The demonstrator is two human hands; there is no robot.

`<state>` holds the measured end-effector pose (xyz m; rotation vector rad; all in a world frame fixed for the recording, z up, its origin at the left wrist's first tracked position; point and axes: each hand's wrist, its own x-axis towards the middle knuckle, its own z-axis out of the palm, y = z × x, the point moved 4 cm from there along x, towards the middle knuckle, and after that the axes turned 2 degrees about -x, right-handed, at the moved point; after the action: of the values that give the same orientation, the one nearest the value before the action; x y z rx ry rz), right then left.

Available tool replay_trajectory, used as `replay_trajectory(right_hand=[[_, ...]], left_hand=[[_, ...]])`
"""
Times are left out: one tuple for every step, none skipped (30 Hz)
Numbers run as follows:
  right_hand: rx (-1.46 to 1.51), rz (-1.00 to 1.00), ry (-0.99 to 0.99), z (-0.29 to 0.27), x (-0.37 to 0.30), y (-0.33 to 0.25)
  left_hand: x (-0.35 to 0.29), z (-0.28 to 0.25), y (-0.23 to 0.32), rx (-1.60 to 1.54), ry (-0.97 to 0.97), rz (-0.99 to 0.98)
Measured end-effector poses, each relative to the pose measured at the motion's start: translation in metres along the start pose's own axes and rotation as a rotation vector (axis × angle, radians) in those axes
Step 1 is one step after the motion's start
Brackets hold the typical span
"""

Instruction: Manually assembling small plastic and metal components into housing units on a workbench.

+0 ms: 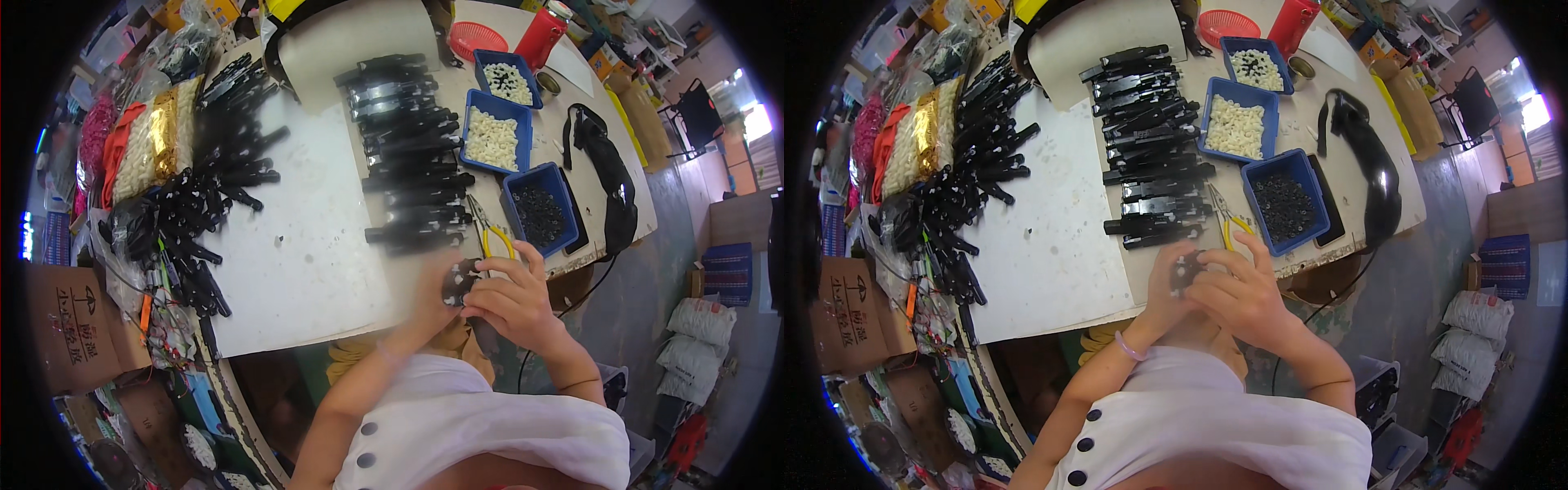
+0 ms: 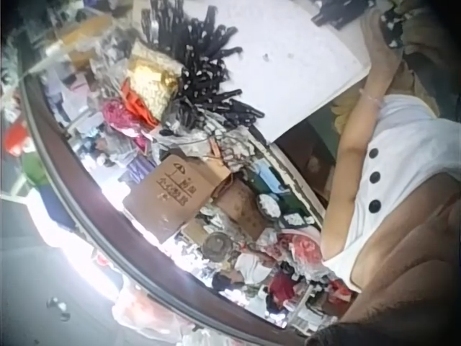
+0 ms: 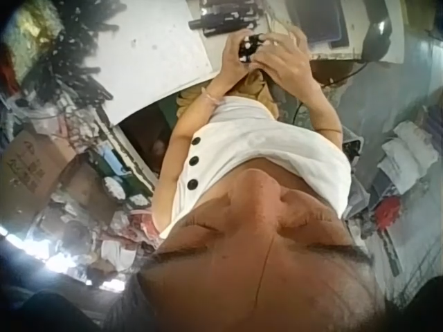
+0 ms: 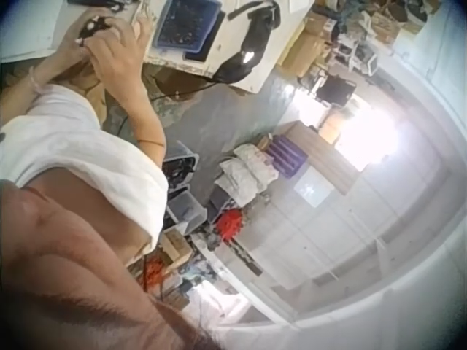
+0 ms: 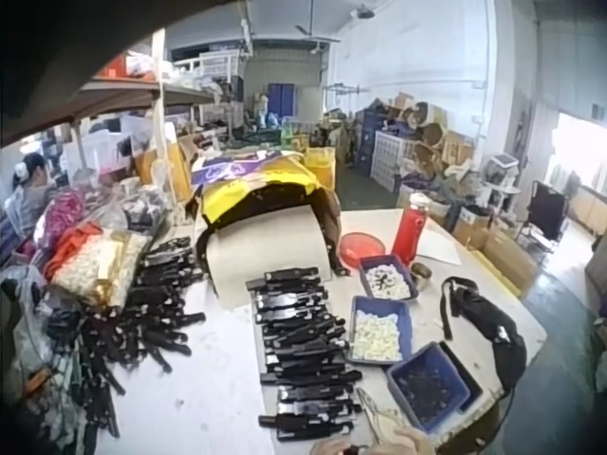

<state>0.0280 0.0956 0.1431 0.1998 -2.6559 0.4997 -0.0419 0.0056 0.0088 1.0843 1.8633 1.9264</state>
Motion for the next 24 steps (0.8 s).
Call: replay_trajectory(right_hand=[[0.012,0.019,-0.006,0.001,0.001,0.001],[0.013,0.018,-0.006,0.002,0.002,0.001],[0.0,-0.012,-0.017,0.003,0.004,0.0],[-0.014,-0.04,-0.028,0.003,0.005,0.001],[-0.015,-0.04,-0.027,0.002,0.007,0.002],[-0.005,-0.069,-0.059,0.002,0.008,0.003],[0.005,-0.097,-0.091,0.002,0.01,0.003],[0.003,-0.097,-0.09,0.001,0.011,0.005],[0.014,-0.109,-0.103,0.001,0.013,0.006],[0.024,-0.121,-0.117,0.0,0.013,0.006],[0.023,-0.122,-0.117,-0.002,0.012,0.006],[-0.049,-0.148,-0.141,-0.003,0.01,0.006],[-0.122,-0.174,-0.165,-0.004,0.009,0.004],[-0.119,-0.177,-0.164,-0.006,0.01,0.001],[-0.273,-0.259,-0.204,-0.007,0.012,-0.006],[-0.428,-0.342,-0.243,-0.006,0.014,-0.013],[-0.433,-0.337,-0.243,-0.009,0.016,-0.016],[-0.476,-0.347,-0.36,-0.006,0.018,-0.018],[-0.518,-0.357,-0.476,-0.002,0.018,-0.02],[-0.565,-0.411,-0.465,0.002,0.017,-0.026],[-0.571,-0.408,-0.464,0.002,0.022,-0.029],[-0.599,-0.381,-0.497,0.003,0.026,-0.032],[-0.621,-0.362,-0.527,0.003,0.029,-0.033],[-0.623,-0.367,-0.519,0.002,0.032,-0.033]], left_hand=[[0.001,0.0,0.002,-0.014,-0.007,-0.001],[0.002,0.0,0.003,-0.027,-0.013,-0.001],[0.001,0.0,0.003,-0.026,-0.013,-0.001],[0.001,0.0,0.002,-0.004,-0.008,0.003],[0.001,-0.001,0.002,0.018,-0.005,0.009],[0.001,-0.001,0.002,0.017,-0.006,0.01],[0.001,-0.001,0.003,0.022,-0.003,0.009],[0.001,-0.001,0.003,0.028,0.002,0.008],[0.001,-0.001,0.004,0.028,0.001,0.01],[0.002,0.0,0.005,0.031,0.004,0.004],[0.002,0.001,0.005,0.036,0.01,-0.002],[0.003,0.001,0.005,0.035,0.01,0.0],[0.003,0.002,0.005,0.06,0.007,0.02],[0.003,0.002,0.004,0.089,0.006,0.037],[0.002,0.001,0.002,0.092,0.008,0.036],[0.001,0.0,0.001,0.098,0.009,0.049],[0.002,0.0,0.0,0.096,0.002,0.067],[0.002,0.0,0.0,0.092,-0.002,0.071],[0.002,-0.001,0.001,0.093,-0.009,0.077],[0.002,0.0,0.003,0.094,-0.015,0.085],[0.001,0.002,-0.001,0.081,-0.019,0.082],[0.0,0.005,-0.006,0.079,-0.022,0.089],[-0.001,0.006,-0.008,0.116,-0.013,0.097],[-0.003,0.007,-0.009,0.154,-0.004,0.108]])
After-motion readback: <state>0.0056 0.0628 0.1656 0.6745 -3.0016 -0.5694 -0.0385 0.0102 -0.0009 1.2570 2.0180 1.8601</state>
